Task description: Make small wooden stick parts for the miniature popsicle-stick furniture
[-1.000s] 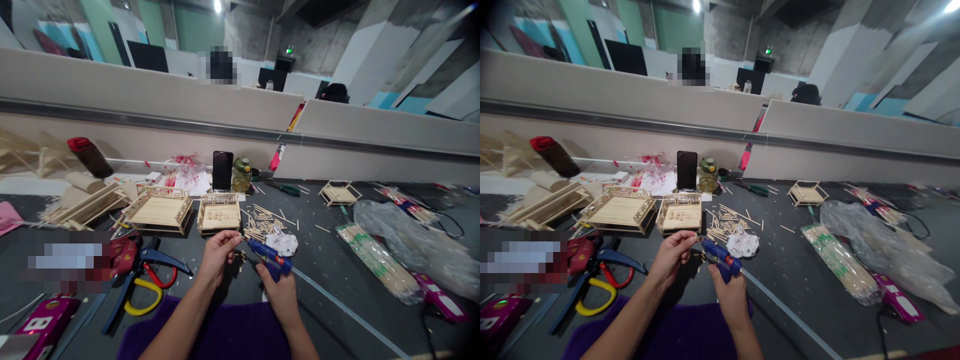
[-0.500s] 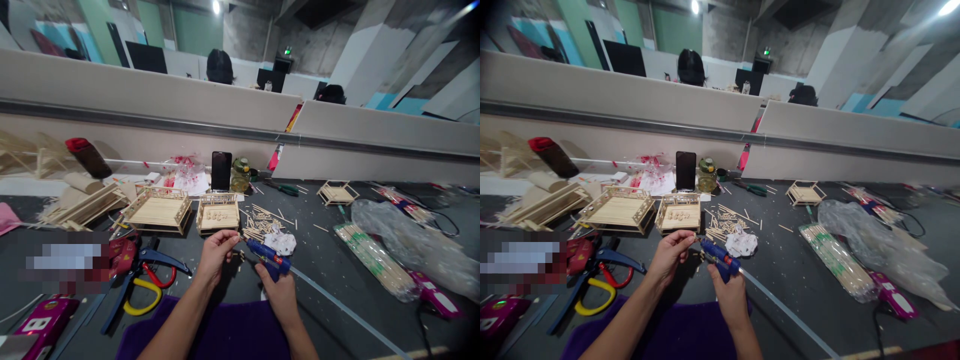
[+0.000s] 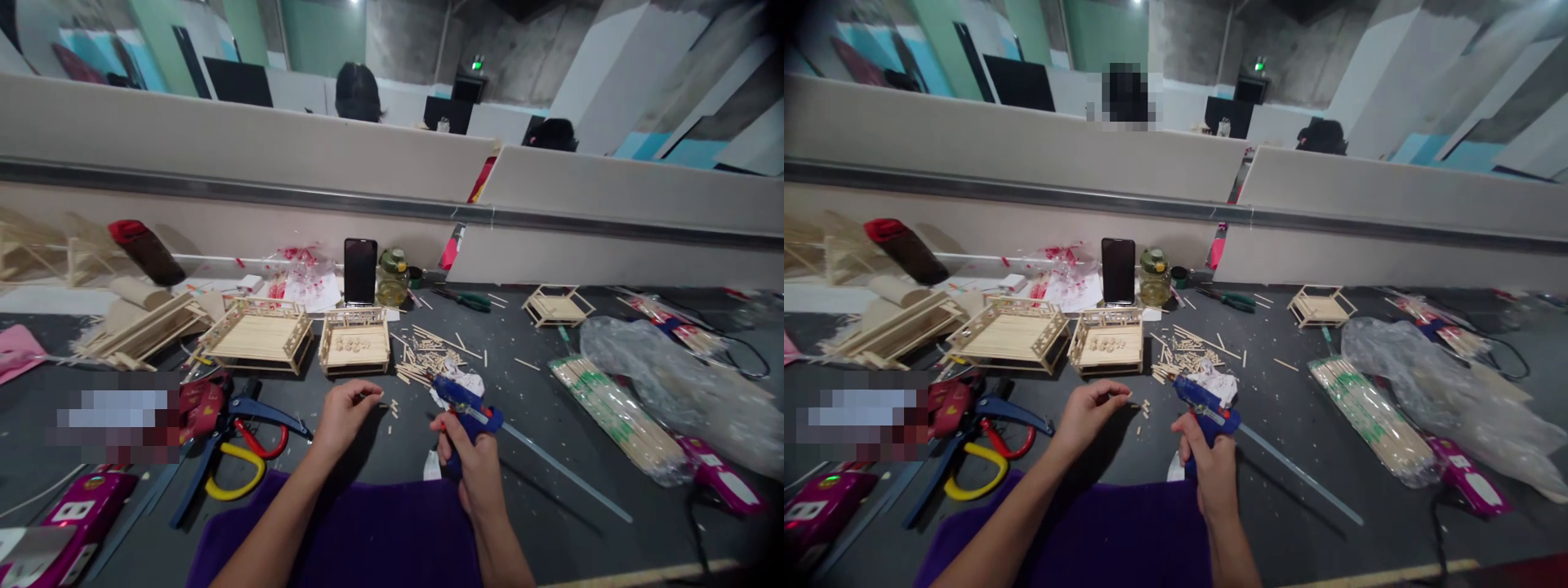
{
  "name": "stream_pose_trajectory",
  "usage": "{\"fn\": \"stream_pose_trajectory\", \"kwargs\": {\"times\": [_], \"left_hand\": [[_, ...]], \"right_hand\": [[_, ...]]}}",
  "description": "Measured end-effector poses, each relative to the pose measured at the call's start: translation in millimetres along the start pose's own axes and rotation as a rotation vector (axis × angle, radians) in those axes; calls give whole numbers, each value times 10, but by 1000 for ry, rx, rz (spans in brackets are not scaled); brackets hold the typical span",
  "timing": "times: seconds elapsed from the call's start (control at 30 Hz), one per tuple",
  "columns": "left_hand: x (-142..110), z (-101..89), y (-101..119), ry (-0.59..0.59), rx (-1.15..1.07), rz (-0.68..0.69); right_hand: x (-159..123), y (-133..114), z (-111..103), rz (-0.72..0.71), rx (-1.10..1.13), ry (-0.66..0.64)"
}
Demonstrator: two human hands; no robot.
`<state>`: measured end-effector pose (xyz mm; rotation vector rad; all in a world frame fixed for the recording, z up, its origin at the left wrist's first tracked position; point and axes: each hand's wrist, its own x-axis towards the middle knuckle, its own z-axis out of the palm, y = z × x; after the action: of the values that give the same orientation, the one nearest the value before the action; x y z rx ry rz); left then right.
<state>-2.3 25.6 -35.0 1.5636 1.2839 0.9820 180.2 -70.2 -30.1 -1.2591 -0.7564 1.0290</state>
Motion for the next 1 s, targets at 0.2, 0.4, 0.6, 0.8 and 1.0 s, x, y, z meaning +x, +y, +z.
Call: {"fn": "stream_pose_trajectory", "kwargs": {"times": [0.2,0.4,0.6,0.8,1.0], "left_hand": [[-36,44,-57,-162,413,178],[-34,70,-80,-216,596,241],[-33,99,-69,-246,611,250],[-30,111,-59,-242,628,239],[-22,116,-96,-238,656,254]], "right_hand": [[29,29,-4,6,26,26],[35,1,10,23,49,28],[41,-4,16,41,54,23],[42,-17,25,44,68,24],[38,0,23,39,108,23]]}}
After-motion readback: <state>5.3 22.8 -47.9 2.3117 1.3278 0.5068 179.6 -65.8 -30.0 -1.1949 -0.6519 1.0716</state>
